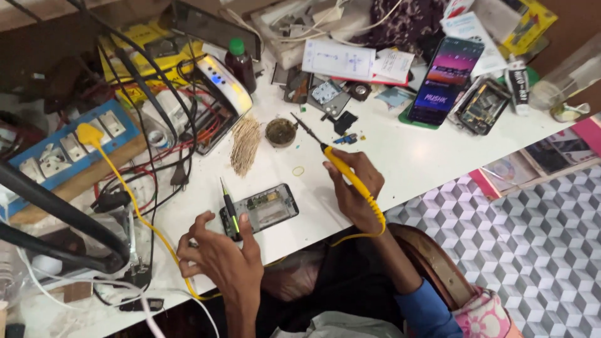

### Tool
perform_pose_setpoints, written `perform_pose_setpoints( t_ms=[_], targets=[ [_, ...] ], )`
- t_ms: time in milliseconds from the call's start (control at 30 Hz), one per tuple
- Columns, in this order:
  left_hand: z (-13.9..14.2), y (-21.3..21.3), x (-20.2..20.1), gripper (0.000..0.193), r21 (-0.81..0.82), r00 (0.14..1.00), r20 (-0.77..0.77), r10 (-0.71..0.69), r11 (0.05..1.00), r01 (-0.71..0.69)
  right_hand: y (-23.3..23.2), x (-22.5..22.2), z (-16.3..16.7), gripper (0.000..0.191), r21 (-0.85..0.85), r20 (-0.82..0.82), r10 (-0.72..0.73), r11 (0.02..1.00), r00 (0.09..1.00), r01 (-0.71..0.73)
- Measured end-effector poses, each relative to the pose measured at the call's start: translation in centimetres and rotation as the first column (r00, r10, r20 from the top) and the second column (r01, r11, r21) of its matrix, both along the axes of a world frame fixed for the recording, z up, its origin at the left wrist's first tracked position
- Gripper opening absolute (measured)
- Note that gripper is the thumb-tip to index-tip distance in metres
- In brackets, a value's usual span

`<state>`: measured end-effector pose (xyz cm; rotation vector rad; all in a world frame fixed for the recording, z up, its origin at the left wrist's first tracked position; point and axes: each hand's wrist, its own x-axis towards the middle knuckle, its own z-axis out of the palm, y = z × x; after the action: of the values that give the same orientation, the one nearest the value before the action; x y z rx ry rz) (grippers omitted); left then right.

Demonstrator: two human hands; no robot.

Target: The person is repairing a mobile phone using a soldering iron and a screwdriver. They are working on the internal components of the phone, which is placed on a cluttered workbench.

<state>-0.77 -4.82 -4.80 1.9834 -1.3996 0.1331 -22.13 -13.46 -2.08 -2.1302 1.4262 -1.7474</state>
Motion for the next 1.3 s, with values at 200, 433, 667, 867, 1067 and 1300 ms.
perform_pose_setpoints(
  t_ms=[200, 433, 667, 867, 1067, 1300],
  targets=[
    [0.0, 0.4, 0.7, 0.058, -0.053, 0.985, -0.102, -0.138, 0.99, 0.133, -0.1, -0.2, -2.4, 0.018, 0.049, 0.256, 0.05, 0.997, 0.966, -0.064],
    [0.1, 1.3, 0.8, 0.043, -0.007, 0.998, 0.032, 0.054, 0.999, -0.053, -2.2, -0.5, -3.5, 0.022, 0.084, 0.512, 0.193, 0.959, 0.837, -0.272],
    [0.8, 0.4, 1.0, 0.05, -0.015, 0.998, 0.034, -0.048, 0.999, 0.048, -4.5, -1.5, -2.1, 0.023, 0.203, 0.336, 0.181, 0.944, 0.924, -0.258],
    [1.1, 0.7, 1.0, 0.045, 0.017, 0.995, -0.009, -0.097, 0.995, 0.097, -4.0, -1.6, -2.1, 0.019, 0.175, 0.145, 0.191, 0.961, 0.971, -0.215],
    [1.2, 0.7, 1.6, 0.04, -0.048, 0.977, -0.096, -0.189, 0.982, 0.185, -4.3, -1.2, -2.2, 0.017, 0.159, 0.026, 0.194, 0.968, 0.981, -0.196],
    [0.1, 0.1, 1.7, 0.046, -0.017, 0.985, -0.071, -0.158, 0.987, 0.157, -4.7, -1.0, -2.0, 0.021, 0.155, -0.03, 0.225, 0.964, 0.974, -0.218]
  ],
)
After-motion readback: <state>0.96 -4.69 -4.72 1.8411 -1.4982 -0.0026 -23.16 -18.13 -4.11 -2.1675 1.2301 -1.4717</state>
